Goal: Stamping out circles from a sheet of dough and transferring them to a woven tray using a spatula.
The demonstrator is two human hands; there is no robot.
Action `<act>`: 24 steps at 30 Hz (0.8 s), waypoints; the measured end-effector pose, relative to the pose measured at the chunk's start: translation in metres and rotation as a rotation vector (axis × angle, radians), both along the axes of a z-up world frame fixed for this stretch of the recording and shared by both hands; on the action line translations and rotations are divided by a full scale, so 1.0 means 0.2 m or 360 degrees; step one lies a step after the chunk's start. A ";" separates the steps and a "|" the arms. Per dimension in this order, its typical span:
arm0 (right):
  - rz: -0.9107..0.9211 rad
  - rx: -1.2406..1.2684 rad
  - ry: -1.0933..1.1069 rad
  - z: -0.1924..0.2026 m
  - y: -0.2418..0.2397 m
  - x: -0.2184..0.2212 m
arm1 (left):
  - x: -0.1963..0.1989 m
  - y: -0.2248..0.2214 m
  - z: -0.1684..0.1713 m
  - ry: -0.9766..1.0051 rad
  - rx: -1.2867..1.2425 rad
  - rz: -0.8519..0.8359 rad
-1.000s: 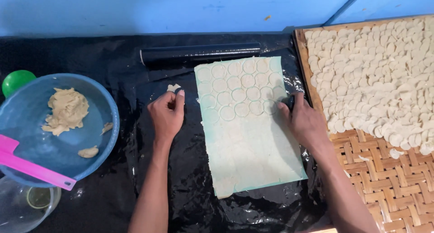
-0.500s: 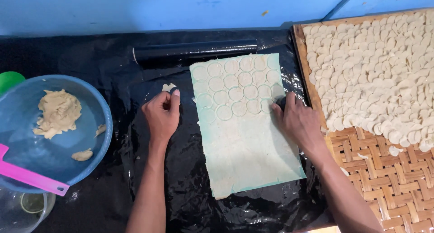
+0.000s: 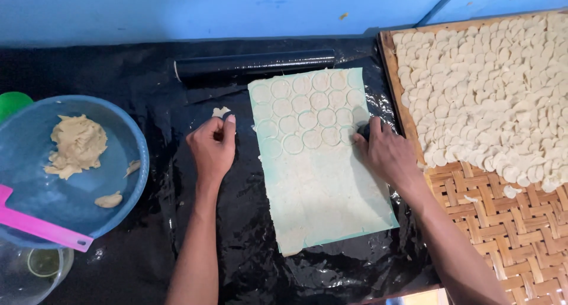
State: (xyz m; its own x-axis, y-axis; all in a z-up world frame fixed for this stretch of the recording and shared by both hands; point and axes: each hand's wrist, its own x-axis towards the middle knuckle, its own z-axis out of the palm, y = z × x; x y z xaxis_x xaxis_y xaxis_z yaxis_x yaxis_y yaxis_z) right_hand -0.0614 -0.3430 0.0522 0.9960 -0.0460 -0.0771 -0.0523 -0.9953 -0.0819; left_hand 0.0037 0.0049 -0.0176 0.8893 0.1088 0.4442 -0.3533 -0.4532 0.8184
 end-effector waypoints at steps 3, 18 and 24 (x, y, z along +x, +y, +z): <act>-0.0119 -0.0059 0.0013 -0.04 0.00 0.01 | -0.02 -0.02 0.08 -0.0083 -0.0037 0.0046; 0.0441 0.0335 0.0040 0.09 0.79 -0.16 | -0.02 -0.02 0.09 -0.0033 -0.0064 0.0118; 0.0572 0.0221 -0.0060 -0.03 0.83 -0.13 | -0.03 -0.02 0.11 0.0014 -0.0051 0.0115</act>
State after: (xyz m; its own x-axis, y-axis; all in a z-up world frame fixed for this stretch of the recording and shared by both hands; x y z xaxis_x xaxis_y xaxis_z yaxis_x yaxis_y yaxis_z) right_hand -0.0874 -0.1772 0.0453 0.9490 0.3146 -0.0212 0.3032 -0.9290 -0.2121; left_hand -0.0025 0.0015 0.0035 0.8825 0.1870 0.4314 -0.3132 -0.4506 0.8360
